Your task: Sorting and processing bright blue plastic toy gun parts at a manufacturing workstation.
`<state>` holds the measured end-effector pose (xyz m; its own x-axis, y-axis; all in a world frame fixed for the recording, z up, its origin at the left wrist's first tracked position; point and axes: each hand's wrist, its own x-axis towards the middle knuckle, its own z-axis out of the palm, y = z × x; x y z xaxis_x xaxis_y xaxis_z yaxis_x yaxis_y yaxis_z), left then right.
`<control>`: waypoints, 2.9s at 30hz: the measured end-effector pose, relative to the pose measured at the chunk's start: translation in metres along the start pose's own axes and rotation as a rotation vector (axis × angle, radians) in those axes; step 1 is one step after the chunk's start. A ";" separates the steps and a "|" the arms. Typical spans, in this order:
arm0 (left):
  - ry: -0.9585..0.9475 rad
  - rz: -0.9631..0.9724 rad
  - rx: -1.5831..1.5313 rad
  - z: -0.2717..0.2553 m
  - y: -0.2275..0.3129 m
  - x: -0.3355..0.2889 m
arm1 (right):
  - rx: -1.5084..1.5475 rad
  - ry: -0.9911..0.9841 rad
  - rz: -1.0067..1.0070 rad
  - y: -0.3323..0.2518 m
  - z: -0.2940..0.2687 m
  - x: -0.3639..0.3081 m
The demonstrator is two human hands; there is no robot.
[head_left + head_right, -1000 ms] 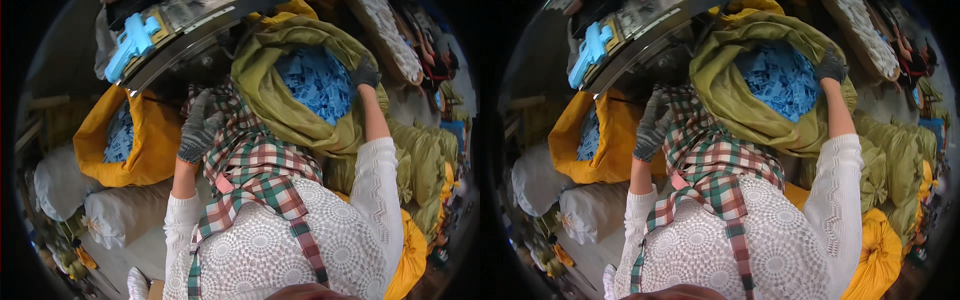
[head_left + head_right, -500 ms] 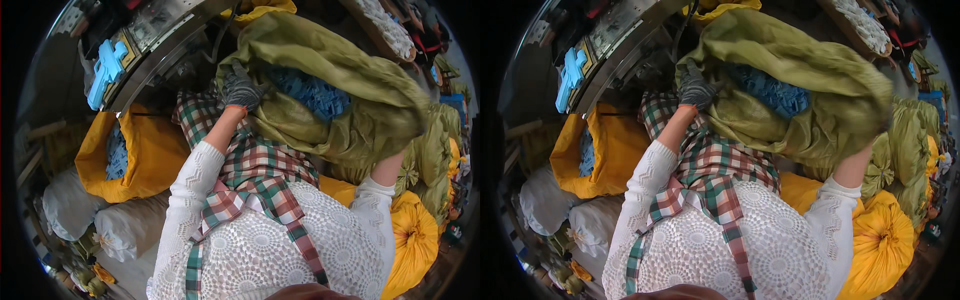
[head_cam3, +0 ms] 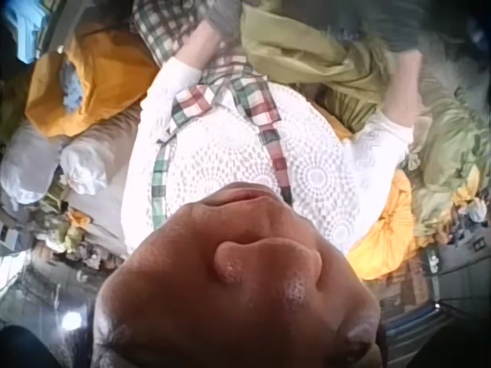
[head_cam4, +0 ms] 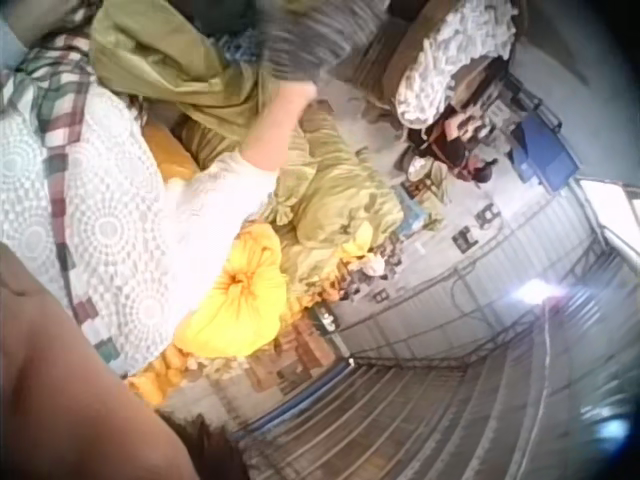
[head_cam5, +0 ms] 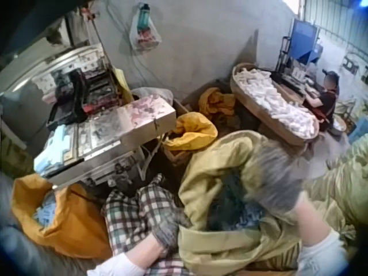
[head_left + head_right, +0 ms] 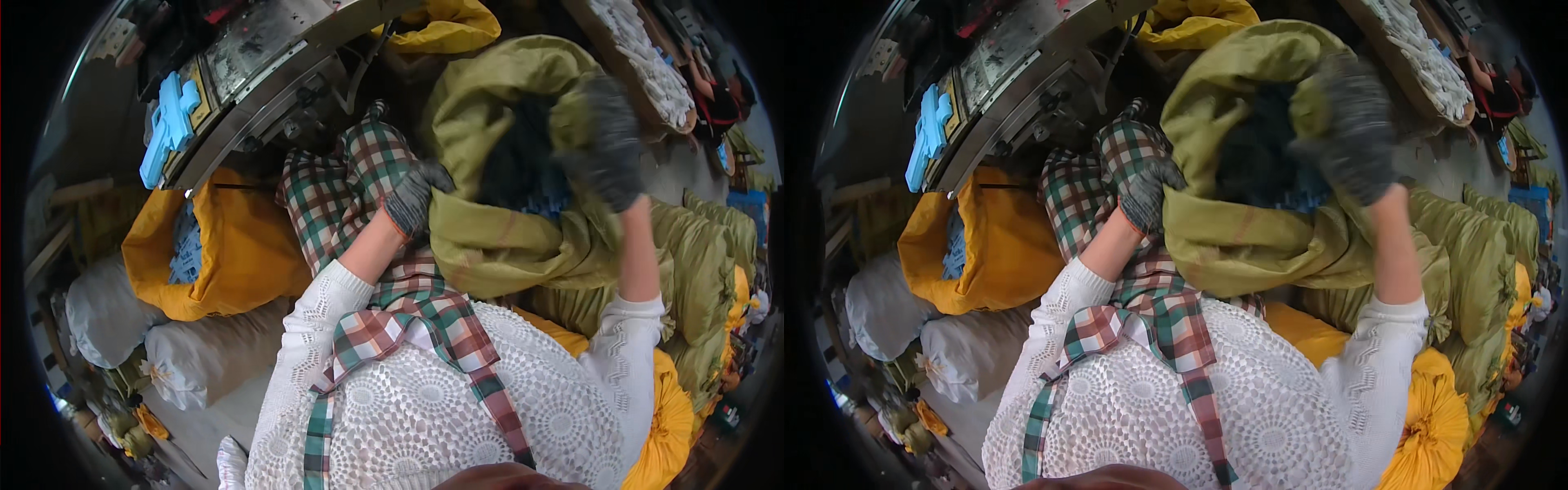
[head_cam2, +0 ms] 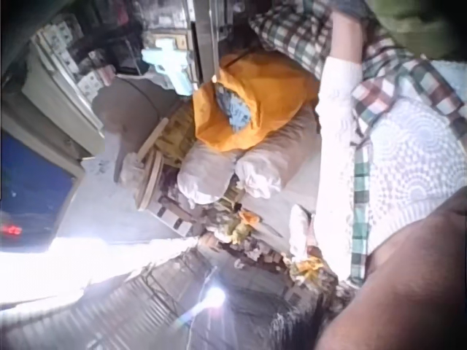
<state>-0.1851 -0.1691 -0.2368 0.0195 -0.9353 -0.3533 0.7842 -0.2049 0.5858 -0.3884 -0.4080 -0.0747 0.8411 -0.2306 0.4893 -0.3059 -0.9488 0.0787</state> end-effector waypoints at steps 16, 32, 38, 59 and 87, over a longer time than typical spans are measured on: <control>0.582 0.855 1.667 0.057 0.055 -0.049 | 1.705 -0.885 0.785 0.061 0.099 -0.010; -0.221 0.321 1.587 0.023 0.084 0.106 | 0.354 -0.077 0.498 -0.015 -0.017 -0.014; -0.564 0.543 1.915 0.020 0.099 0.087 | -0.252 -0.120 0.253 -0.067 0.040 -0.056; -0.155 0.886 1.744 0.078 0.053 0.121 | 1.593 -0.502 0.786 -0.015 0.058 -0.019; -0.885 0.534 1.998 0.132 0.046 0.179 | 1.403 -0.090 1.121 -0.006 0.049 -0.151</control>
<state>-0.2270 -0.3844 -0.1771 -0.6910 -0.7227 0.0172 -0.6439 0.6261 0.4397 -0.4921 -0.3783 -0.1914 0.5545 -0.7900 -0.2614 -0.1613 0.2062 -0.9651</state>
